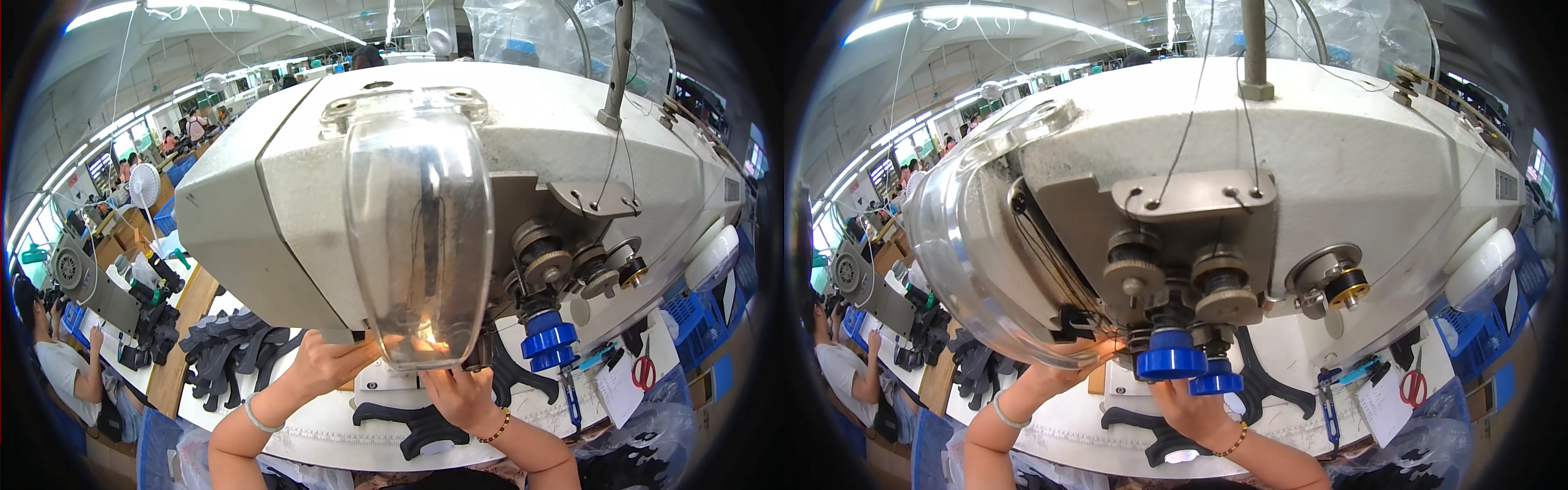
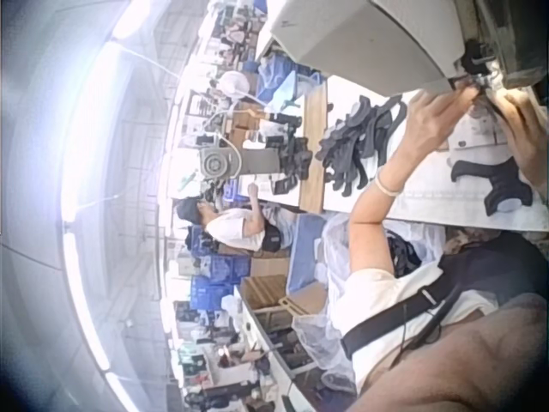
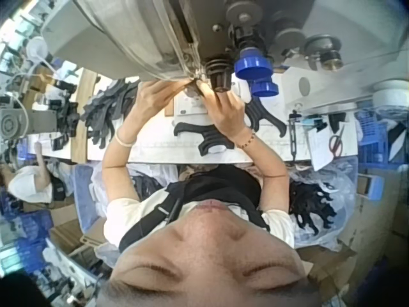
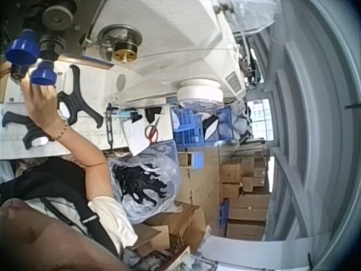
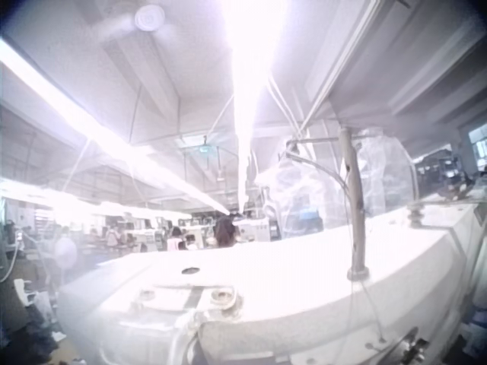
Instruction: The person aligns shoe component pieces by hand and sews them together using a sewing machine.
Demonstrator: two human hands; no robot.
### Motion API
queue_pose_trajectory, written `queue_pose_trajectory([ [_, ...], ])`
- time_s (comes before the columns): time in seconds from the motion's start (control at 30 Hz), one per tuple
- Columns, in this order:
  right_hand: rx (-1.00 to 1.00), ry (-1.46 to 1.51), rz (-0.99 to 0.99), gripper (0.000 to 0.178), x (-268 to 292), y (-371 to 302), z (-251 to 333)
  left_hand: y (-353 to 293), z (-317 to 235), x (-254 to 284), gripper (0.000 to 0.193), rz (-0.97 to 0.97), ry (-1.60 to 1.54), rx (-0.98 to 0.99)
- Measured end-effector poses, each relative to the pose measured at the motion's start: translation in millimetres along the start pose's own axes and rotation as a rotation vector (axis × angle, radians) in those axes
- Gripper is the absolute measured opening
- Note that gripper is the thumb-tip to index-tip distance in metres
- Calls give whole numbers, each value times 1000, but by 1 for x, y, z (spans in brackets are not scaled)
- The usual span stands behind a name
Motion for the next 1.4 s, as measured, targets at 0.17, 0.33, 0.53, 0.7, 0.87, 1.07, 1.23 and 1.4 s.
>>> queue_pose_trajectory([
  [0.17, 33, 47, -85, 38, -1, 0, -6, 2, 1, -6, 40, -47, -35, 4],
  [0.33, 143, 27, -124, 33, -1, -4, -11, -4, 1, -10, 37, -20, -54, 38],
  [0.53, 161, 114, -131, 9, 4, 7, -2, -26, 6, -22, 34, -12, -71, 73],
  [0.7, 163, 8, -98, 10, 4, 5, -1, -15, 8, -18, 31, -41, 3, -5],
  [0.87, 60, -33, 20, 34, -3, -6, -1, -26, 20, -38, 30, -95, 15, -8],
  [1.07, 61, 32, 59, 38, -8, -7, 3, -53, 35, -56, 20, -29, -309, 176],
  [1.23, 89, 18, 30, 34, -6, -4, 3, -67, 44, -63, 19, 20, 92, -109],
  [1.4, 98, 89, -38, 21, 0, 5, 3, -44, 29, -52, 24, -14, -226, 231],
])
Point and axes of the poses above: each hand's wrist, its own y-axis towards the middle knuckle, its own x-axis out of the back of the hand, z = x × y, the point moved 1 cm from there along y, towards the middle knuckle, and after that the axes turned 15 degrees about y, right-handed, at the moved point
